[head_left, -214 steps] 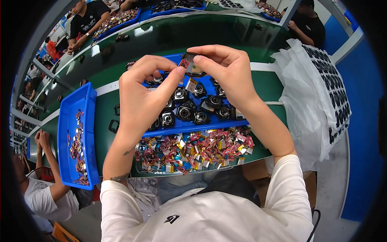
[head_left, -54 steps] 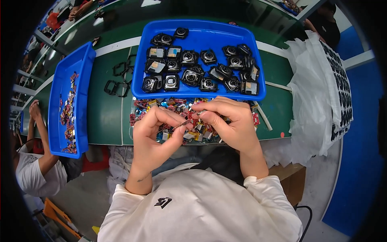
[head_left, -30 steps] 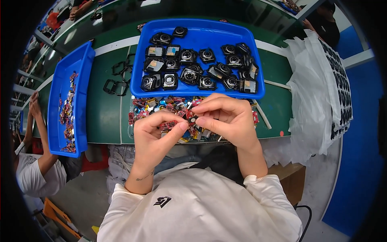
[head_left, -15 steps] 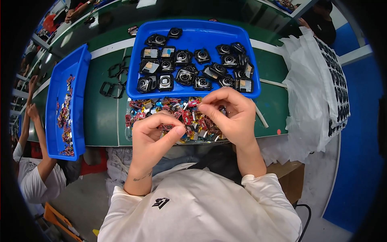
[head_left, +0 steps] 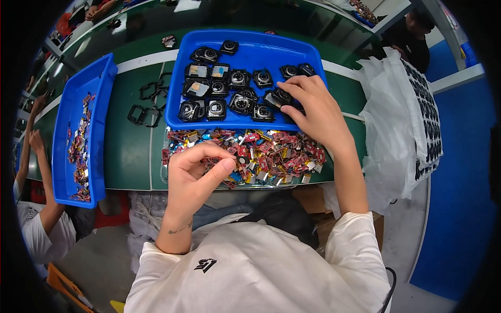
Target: Assembling or sorting small electronic components on an industrial factory workbench.
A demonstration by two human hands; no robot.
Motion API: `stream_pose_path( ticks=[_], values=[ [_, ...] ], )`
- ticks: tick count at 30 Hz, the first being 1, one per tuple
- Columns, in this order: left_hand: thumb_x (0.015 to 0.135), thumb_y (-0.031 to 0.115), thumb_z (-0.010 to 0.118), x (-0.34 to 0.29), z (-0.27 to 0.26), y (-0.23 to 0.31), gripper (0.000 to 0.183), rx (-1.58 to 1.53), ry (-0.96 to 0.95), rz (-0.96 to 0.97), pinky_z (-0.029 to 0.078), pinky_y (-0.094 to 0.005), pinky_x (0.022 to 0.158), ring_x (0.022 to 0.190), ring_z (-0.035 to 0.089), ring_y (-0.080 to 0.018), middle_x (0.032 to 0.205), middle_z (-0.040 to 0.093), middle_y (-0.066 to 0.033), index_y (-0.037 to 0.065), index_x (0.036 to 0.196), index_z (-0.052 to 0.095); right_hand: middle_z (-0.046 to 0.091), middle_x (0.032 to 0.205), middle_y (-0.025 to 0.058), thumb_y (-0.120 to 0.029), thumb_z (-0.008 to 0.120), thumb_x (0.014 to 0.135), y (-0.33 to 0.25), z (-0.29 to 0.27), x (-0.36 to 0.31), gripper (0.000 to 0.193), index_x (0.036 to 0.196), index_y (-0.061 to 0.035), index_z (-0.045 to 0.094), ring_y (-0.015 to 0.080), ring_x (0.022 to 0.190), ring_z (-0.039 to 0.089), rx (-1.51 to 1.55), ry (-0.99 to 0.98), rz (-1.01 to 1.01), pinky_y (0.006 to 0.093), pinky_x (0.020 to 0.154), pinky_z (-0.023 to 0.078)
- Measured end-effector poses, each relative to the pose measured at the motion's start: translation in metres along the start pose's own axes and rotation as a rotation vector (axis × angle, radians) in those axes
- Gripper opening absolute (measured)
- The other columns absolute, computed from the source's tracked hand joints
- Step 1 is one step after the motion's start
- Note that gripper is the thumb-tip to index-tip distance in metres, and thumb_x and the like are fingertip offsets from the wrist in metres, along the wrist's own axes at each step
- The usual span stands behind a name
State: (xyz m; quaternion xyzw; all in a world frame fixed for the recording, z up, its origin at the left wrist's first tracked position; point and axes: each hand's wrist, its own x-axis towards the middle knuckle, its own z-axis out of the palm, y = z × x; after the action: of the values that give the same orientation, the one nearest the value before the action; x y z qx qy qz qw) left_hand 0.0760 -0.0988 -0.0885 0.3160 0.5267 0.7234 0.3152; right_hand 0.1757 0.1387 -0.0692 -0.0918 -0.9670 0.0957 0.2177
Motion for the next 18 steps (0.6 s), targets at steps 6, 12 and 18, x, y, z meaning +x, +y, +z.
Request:
stream_pose_path(
  ticks=[6,12,18],
  values=[
    [0.078,-0.002,0.066,0.0,-0.003,0.0,0.006,0.029,-0.03,0.053,0.044,-0.0237,0.067,0.075,0.056,-0.0128,0.081,0.062,-0.0081,-0.005,0.082,0.064,0.062,0.095,0.0085,-0.013,0.07,0.071,0.034,0.004,0.014,0.031,0.101,-0.0019,0.065,0.0256,0.09,0.054,0.105,-0.145,-0.134,0.0348,0.081,0.046],
    [0.074,-0.003,0.067,0.009,0.001,0.0,0.007,0.106,-0.008,0.196,0.044,-0.0238,0.071,0.083,0.055,-0.0136,0.088,0.062,-0.0094,-0.002,0.08,0.066,0.065,0.076,0.0045,-0.008,0.063,0.081,0.005,0.003,0.0,0.017,0.095,0.0015,0.065,0.0086,0.066,0.059,0.784,0.117,0.482,0.0237,0.059,0.047],
    [0.068,0.003,0.07,0.025,0.021,0.001,0.008,0.333,0.063,0.334,0.043,-0.0294,0.08,0.092,0.054,-0.0192,0.105,0.064,-0.0115,0.002,0.075,0.068,0.061,0.085,0.0046,0.005,0.063,0.079,-0.062,0.001,-0.024,0.026,0.105,0.0032,0.061,0.0061,0.069,0.059,1.226,0.116,0.49,0.0174,0.06,0.05]
  ],
)
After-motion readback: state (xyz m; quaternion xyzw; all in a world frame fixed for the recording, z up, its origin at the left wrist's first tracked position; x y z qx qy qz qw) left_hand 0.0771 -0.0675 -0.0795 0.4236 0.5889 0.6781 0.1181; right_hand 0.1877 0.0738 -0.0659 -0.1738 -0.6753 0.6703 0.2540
